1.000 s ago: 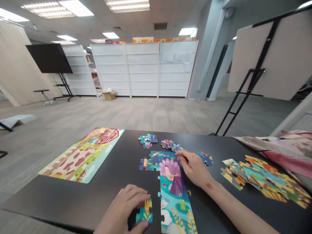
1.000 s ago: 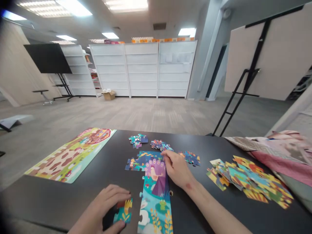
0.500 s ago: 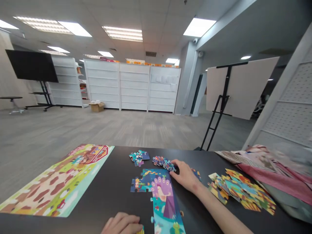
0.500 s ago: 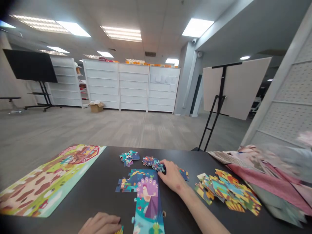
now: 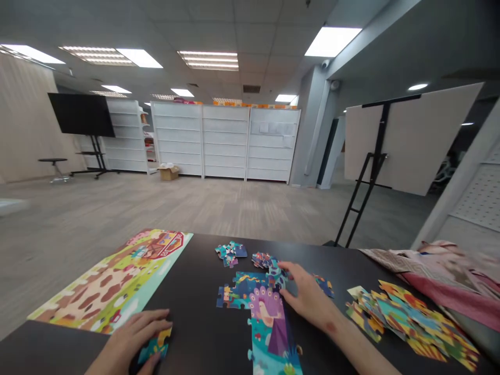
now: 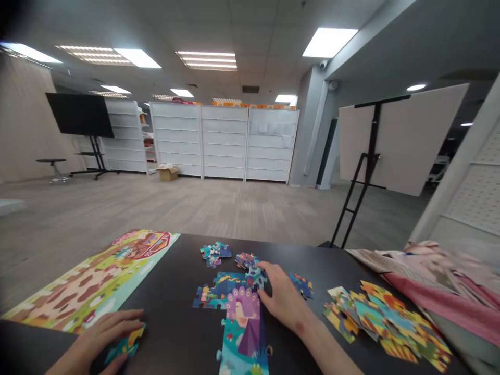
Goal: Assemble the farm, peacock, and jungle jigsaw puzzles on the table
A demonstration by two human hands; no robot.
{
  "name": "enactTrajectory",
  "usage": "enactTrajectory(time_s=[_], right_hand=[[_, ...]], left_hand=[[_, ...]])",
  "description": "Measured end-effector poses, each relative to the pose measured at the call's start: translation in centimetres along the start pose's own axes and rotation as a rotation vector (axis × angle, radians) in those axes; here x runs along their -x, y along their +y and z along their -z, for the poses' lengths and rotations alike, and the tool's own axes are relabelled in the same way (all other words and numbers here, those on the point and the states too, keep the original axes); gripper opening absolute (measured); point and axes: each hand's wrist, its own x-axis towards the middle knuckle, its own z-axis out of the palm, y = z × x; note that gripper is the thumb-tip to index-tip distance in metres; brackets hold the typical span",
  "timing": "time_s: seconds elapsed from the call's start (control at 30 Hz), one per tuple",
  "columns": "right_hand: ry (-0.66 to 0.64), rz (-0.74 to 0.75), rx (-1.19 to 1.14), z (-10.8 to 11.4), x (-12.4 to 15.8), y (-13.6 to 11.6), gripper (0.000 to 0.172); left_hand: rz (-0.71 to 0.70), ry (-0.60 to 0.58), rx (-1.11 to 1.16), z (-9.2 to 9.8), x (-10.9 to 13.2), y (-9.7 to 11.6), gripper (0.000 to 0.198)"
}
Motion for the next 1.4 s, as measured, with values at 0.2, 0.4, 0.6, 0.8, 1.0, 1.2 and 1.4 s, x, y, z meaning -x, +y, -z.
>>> enactTrajectory(time_s=[0.2,0.4,0.6,0.8,1.0,1.2,1.4], right_hand=[[-0.116,0.125,-0.029,-0.8,0.9,-2.6,0.046],[0.015,-0.039,0.229,-0.1,-0.2,0.4,0.028],[0.031,-0.284,0.483,1.7,-0.1,5.1,0.021],[-0.014,-0.147,0.297,-0.1,-1.0,3.5,0.049],[-0.046,-0.16,0.149,-0.5,-1.5,2.6,0.03],[0.033,-0.218,0.153,1.3,-1.0,3.4,0.042],[-0.002,-0.177,0.093,0.8,-0.8,3.4,0.045]], left_hand=[[0.131,-0.22,0.16,0.6,-5.4,5.6,0.036],[0.209,-0.376,0.165,-2.2,-15.9,4.5,0.042],[0.252,-0.346,0.038,-8.0,-20.2,0.9,0.047],[0.243,-0.351,-0.044,-7.9,-18.7,-0.5,0.024],[0.262,-0.347,-0.067,-6.7,-18.2,-2.1,0.016],[0.235,-0.321,-0.015,-6.7,-18.1,-1.7,0.019],[0.164,-0.297,0.077,-6.1,-18.3,-0.3,0.018]])
